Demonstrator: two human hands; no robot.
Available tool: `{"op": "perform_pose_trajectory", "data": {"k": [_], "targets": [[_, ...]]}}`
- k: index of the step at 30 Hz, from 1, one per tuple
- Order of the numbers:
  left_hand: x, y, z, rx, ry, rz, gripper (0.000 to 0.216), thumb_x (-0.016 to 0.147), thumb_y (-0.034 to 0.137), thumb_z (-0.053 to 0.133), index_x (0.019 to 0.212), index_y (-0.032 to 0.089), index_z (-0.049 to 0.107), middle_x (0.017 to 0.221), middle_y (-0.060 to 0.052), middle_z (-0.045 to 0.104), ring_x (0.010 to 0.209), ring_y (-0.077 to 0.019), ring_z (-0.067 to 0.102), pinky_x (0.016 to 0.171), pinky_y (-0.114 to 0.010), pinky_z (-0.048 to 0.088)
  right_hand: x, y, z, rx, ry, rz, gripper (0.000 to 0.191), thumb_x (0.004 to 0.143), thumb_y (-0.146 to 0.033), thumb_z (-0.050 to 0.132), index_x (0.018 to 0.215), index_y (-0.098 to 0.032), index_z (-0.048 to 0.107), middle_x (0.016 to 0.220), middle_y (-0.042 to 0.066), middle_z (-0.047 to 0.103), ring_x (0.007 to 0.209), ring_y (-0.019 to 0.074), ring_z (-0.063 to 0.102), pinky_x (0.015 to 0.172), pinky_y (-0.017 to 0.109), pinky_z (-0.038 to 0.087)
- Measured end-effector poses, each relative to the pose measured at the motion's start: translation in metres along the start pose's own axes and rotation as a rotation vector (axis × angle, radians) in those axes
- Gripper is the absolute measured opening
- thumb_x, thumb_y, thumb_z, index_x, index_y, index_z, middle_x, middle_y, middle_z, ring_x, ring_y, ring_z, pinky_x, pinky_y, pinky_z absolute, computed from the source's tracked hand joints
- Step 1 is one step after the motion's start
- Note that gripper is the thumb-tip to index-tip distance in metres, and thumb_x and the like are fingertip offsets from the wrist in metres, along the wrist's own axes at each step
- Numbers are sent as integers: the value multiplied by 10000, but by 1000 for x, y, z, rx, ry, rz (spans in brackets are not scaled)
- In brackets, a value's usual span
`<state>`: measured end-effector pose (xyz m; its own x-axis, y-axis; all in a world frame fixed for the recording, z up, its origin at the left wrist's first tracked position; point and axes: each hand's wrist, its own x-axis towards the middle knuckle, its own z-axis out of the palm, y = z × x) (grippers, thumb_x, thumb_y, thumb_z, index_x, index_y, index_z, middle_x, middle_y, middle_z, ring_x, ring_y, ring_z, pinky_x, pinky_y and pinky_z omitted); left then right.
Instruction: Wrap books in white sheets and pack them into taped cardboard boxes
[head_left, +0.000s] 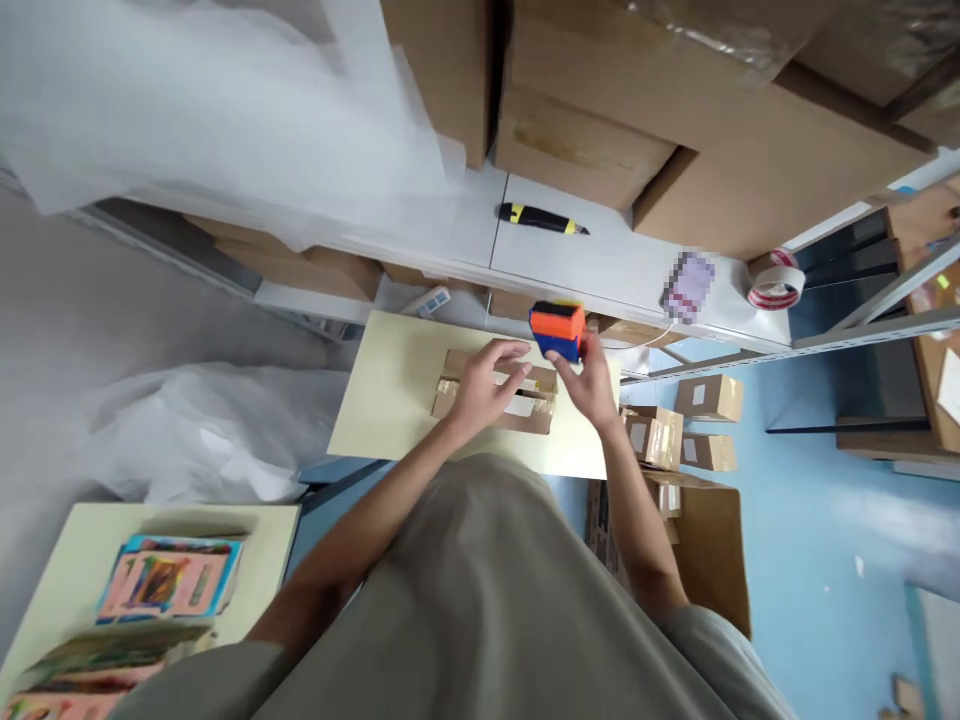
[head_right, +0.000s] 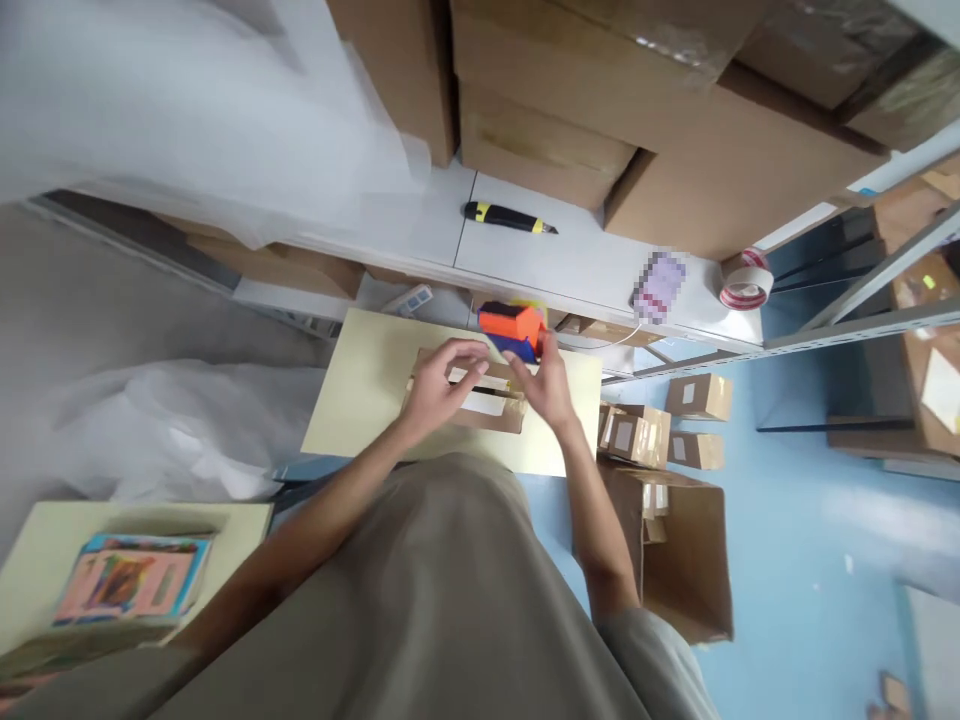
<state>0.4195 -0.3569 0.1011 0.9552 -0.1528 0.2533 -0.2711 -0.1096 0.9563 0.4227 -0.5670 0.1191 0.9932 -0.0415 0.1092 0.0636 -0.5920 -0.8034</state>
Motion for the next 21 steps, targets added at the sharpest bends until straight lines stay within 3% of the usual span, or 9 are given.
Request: {"op": "perform_pose_trajectory", "data": {"k": [4,10,16,19,21], "targets": [[-43,0,-18,-125,27,-124,239,1028,435,746,1134,221,725,1132,-79,801,1061,-213,789,1005,-358,652,-48,-25,37,245,-98,90,592,980,-773,685,1215,-246,552,1127,80,717,994,248,692,927,391,593],[-80,-3,-55,-182,69,-225,266,997,458,792,1109,223,737,1122,-67,782,1038,-210,783,987,-353,659,-74,-52,74,324,-187,170,578,982,-757,700,1248,-263,561,1177,91,733,1088,270,709,993,408,606],[-91,-9,-86,-157,-36,-287,292,998,511,772,1087,234,746,1089,-61,811,999,-221,788,973,-362,646,-82,-66,98,291,-226,212,612,961,-764,724,1259,-246,591,1187,101,741,1055,273,713,973,423,620],[-89,-17,-105,-275,-112,-359,345,966,541,793,1111,230,759,1079,-63,819,995,-231,789,971,-366,637,-88,-66,105,234,-266,266,629,953,-780,722,1254,-244,587,1184,105,748,1045,277,718,951,426,622],[-85,-25,-118,-358,-80,-407,429,957,583,779,1184,219,762,1139,-86,819,1024,-244,784,970,-378,635,-93,-65,109,212,-307,317,638,947,-780,732,1259,-248,569,1171,101,751,1006,272,726,924,429,628]]}}
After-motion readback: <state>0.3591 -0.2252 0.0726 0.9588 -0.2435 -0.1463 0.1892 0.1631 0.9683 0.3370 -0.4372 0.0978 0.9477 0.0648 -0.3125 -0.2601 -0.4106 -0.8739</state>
